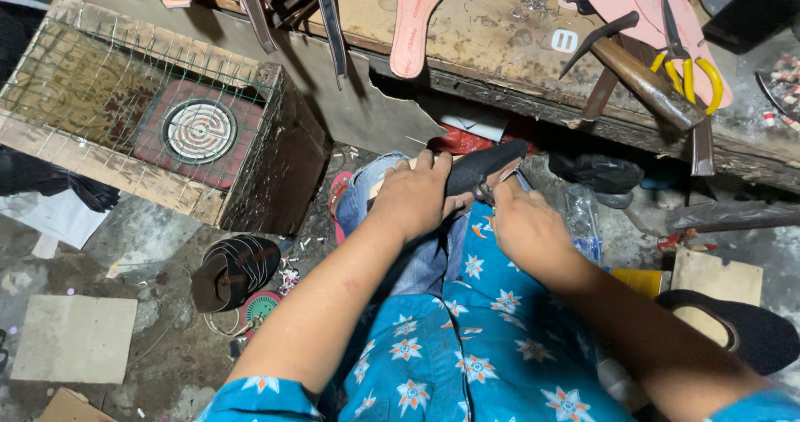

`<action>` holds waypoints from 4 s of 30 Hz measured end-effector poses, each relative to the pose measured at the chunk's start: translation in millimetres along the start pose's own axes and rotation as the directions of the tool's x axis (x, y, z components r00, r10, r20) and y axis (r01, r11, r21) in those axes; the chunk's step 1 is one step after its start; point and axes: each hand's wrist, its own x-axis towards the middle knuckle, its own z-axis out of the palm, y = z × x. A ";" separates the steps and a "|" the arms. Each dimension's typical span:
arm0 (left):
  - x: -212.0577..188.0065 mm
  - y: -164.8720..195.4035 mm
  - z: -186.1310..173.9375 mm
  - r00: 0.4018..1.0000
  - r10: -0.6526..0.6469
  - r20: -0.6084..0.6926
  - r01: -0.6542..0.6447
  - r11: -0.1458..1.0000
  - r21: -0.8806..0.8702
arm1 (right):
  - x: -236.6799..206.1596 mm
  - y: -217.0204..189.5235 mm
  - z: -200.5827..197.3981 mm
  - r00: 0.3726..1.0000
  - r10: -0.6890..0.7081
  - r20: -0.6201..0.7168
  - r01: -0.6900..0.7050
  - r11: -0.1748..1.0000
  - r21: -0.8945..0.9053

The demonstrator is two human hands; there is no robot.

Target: The person uses pliers and a hammer to attach a black sole to a pink shoe insole. They repeatedly position the sole, clamp it with pliers, and tap it with a hammer to secure it along the edges.

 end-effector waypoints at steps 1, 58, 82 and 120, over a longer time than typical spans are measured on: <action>1.1 -1.4 -0.2 1.000 -0.014 0.007 0.014 1.000 -0.016 | 1.8 0.2 2.9 1.000 0.010 0.020 -0.009 1.000 -0.021; 1.8 9.0 9.8 0.984 0.055 -0.168 -0.060 0.998 -0.024 | 14.2 13.3 -3.4 0.978 0.097 0.184 -0.122 0.984 0.127; 14.8 10.3 -0.8 0.994 -0.094 -0.047 0.084 0.980 -0.182 | 16.7 19.2 -3.8 0.969 0.103 0.224 -0.099 0.995 -0.029; 24.8 -47.8 15.7 0.911 0.163 0.380 0.165 0.699 -0.695 | -56.4 43.9 -22.6 0.934 0.354 -0.043 -0.115 0.415 0.903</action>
